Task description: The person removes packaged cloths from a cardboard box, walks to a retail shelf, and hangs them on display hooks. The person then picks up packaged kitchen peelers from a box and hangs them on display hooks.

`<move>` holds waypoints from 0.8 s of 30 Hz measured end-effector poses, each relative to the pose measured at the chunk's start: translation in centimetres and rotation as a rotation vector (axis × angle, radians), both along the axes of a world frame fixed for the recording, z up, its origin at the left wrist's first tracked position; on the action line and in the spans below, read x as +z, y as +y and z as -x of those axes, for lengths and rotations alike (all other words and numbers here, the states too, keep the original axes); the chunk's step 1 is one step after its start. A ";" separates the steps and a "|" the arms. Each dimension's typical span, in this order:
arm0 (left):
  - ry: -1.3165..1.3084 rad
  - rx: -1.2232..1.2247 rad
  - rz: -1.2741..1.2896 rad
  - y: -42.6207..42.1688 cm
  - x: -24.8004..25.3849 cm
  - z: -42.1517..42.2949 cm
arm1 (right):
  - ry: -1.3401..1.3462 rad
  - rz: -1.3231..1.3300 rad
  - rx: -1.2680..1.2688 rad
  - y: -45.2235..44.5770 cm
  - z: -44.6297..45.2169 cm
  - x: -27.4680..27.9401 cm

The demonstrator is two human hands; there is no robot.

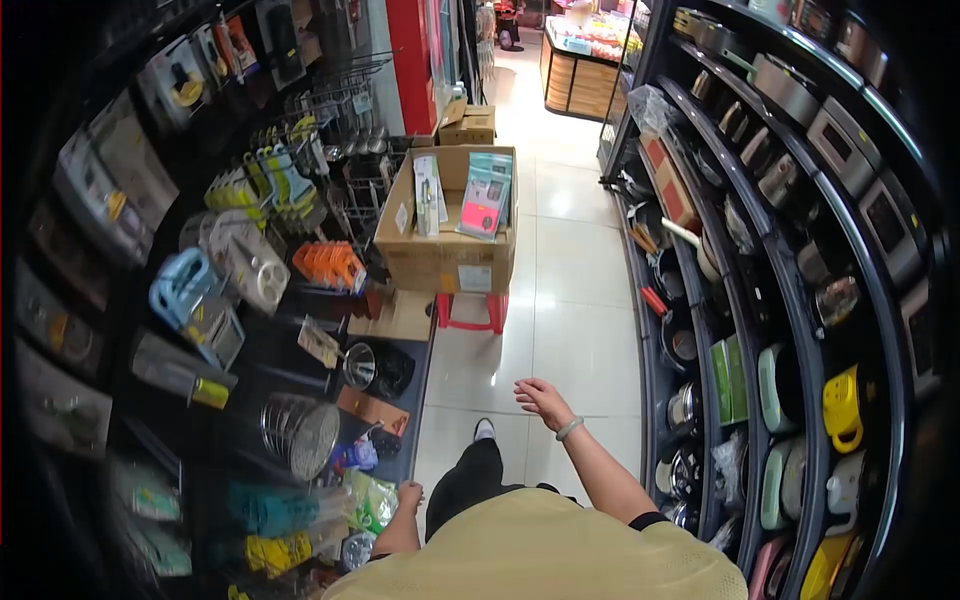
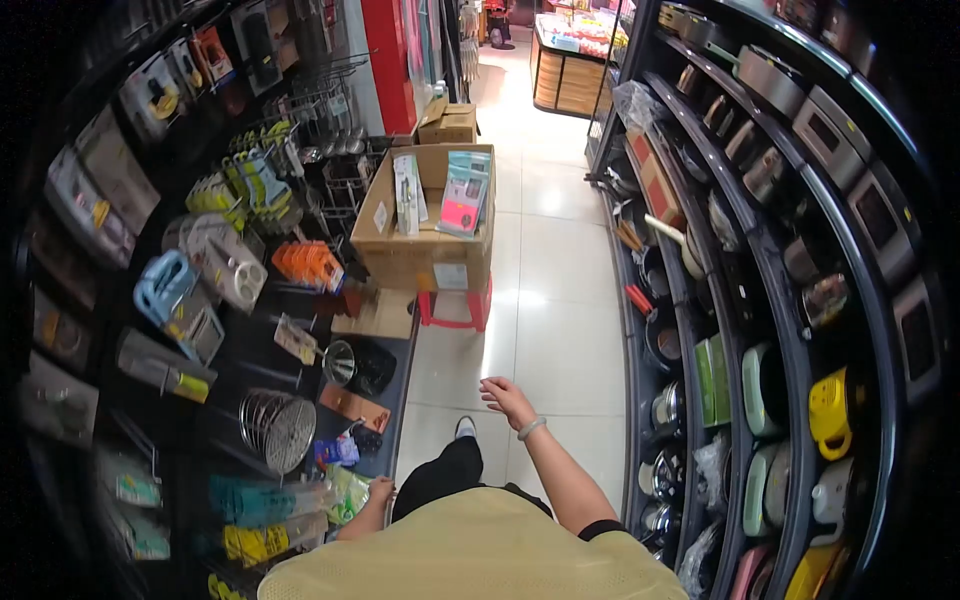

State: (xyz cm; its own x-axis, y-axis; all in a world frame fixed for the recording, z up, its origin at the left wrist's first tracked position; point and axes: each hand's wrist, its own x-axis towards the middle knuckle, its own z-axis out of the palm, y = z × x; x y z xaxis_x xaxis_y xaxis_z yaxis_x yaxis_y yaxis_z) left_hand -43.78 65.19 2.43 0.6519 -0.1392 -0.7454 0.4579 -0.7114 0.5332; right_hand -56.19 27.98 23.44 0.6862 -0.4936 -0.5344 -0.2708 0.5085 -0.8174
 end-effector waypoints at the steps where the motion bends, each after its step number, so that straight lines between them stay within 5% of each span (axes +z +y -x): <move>1: 0.044 0.006 -0.007 -2.3 0.1 -1.9 | 0.046 0.045 0.028 -2.3 -1.8 0.3; 12: 0.051 0.323 0.278 -17.4 5.0 -15.1 | 0.005 0.836 0.006 -25.6 -22.0 6.7; 19: 0.048 0.576 0.158 -16.1 3.6 -11.5 | 0.092 1.246 0.100 -39.8 -37.0 1.4; 21: 0.300 0.650 0.175 -13.5 1.0 -9.8 | 0.115 1.261 0.112 -43.4 -41.3 0.7; 24: 0.302 0.675 0.018 -16.0 5.5 -5.3 | 0.200 1.228 0.133 -47.5 -45.7 -2.8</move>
